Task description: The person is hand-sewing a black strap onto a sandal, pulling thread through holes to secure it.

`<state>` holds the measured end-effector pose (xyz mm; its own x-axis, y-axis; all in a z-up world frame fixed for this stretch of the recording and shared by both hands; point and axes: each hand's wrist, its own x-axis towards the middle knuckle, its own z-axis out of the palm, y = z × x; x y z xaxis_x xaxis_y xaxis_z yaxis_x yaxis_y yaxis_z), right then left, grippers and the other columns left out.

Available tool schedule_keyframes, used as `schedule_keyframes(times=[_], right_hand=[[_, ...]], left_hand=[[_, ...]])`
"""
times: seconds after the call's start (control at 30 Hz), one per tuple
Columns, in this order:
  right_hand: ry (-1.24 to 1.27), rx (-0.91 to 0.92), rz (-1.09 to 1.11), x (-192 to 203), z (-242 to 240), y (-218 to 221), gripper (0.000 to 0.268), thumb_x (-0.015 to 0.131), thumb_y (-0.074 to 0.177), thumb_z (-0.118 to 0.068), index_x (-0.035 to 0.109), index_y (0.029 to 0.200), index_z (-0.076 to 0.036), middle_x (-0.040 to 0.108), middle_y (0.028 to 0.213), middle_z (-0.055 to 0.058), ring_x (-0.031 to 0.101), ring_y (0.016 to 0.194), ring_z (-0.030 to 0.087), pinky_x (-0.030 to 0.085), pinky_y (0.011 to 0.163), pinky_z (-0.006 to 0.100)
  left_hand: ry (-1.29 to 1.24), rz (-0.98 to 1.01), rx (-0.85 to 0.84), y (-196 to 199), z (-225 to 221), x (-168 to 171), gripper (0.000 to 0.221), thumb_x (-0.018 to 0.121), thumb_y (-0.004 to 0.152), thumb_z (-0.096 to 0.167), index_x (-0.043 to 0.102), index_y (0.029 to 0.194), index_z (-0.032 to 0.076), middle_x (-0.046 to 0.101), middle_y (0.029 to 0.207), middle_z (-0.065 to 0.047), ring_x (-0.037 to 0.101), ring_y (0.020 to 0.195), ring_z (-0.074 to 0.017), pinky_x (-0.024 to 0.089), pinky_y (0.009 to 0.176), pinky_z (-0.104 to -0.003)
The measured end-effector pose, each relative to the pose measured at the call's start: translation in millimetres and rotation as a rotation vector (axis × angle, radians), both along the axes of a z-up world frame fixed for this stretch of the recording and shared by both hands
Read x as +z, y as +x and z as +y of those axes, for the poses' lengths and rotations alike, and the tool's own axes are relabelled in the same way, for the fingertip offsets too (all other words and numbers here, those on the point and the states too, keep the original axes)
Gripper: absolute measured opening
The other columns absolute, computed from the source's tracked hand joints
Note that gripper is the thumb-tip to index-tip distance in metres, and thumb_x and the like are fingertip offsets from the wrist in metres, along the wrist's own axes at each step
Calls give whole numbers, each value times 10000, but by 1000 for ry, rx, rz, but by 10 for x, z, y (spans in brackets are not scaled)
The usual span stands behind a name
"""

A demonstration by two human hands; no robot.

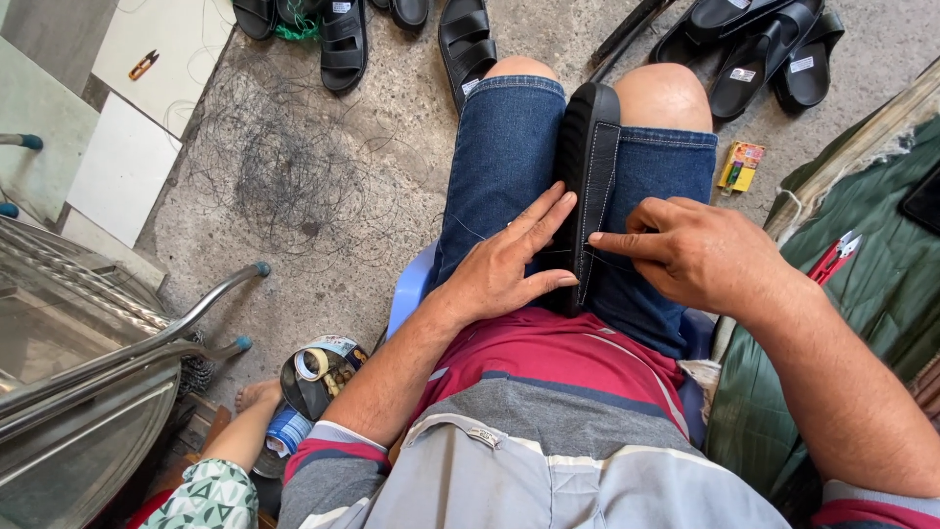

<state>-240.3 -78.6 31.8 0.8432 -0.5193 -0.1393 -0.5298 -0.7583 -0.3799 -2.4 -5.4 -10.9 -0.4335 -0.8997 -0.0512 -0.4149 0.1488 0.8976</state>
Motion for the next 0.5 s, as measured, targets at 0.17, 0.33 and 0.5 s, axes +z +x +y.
schedule_keyframes(times=[0.17,0.33,0.5], right_hand=[[-199,-37,258,172,151,128,350,503,815,-340,566,1153,-405,540,879,-66,603,691,188,530,439,358],[-377,-32,220,140,259,167,347,542,798,-338,597,1141,-329,513,795,-58,558,636,165,479,539,279],[-235,-48,9,-91,193,72,317,574,822,-232,604,1135,-278,528,823,-37,566,651,176,466,534,288]], left_hand=[[43,-41,9,-52,-3,7,801,652,837,366,131,1433,246,152,1528,-61,428,1316,-223,453,983,-344],[60,-61,57,-81,-2,-58,799,677,790,429,179,1408,333,214,1512,-42,608,882,-155,548,764,-334],[69,-59,62,-66,-18,-105,807,690,782,429,182,1404,354,216,1511,-32,615,918,-149,539,795,-346]])
